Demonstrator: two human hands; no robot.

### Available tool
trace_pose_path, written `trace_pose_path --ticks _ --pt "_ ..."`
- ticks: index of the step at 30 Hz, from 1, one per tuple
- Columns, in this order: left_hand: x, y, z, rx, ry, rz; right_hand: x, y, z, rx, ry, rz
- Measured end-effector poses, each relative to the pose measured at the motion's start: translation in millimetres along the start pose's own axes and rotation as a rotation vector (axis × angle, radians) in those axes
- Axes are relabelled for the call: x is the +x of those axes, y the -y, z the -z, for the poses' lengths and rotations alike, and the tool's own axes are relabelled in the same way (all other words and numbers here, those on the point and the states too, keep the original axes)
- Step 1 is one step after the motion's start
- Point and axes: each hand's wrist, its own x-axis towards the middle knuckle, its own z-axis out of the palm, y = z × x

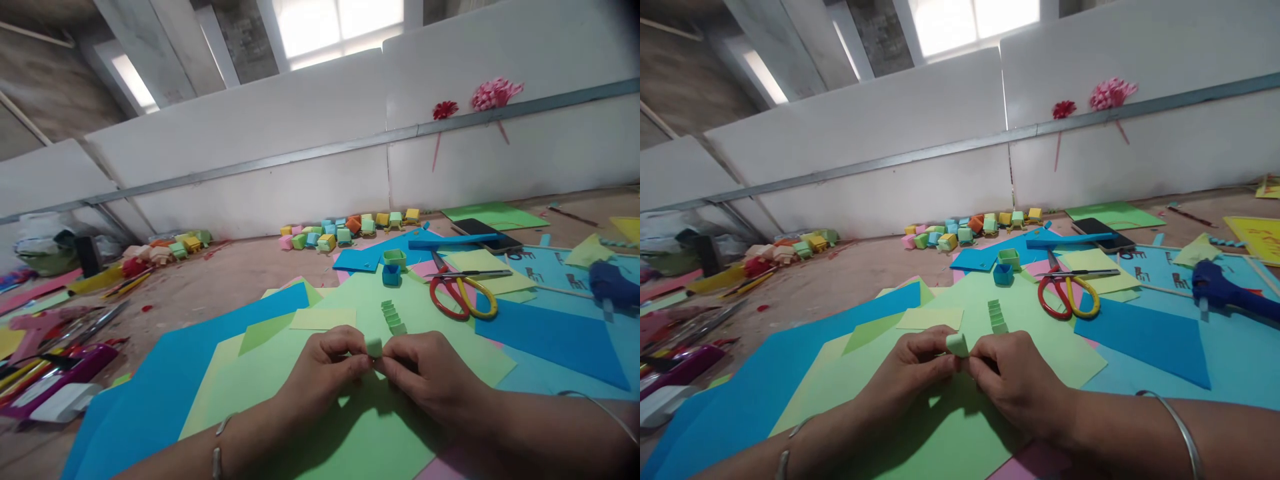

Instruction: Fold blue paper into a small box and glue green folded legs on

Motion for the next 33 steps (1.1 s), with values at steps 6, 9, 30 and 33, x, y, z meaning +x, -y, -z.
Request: trace_pose_path --ticks 6,9,30,33 --pt "3.9 3.5 5.0 0.212 -0.051 -0.035 1.5 1.0 1.8 0.033 -0.023 -0.025" --pt "6.3 3.9 13.0 0.566 -0.118 -0.290 2.8 1.8 5.4 0.048 -0.083 -0.017" --pt "-5.1 7.6 9.2 0.770 -0.105 -0.592 4.5 -8.4 4.4 -0.051 -0.162 0.236" --pt "-1.5 6.5 10.2 0.605 -0.123 -0.381 5.7 -10.2 5.4 0.000 -0.134 0.230"
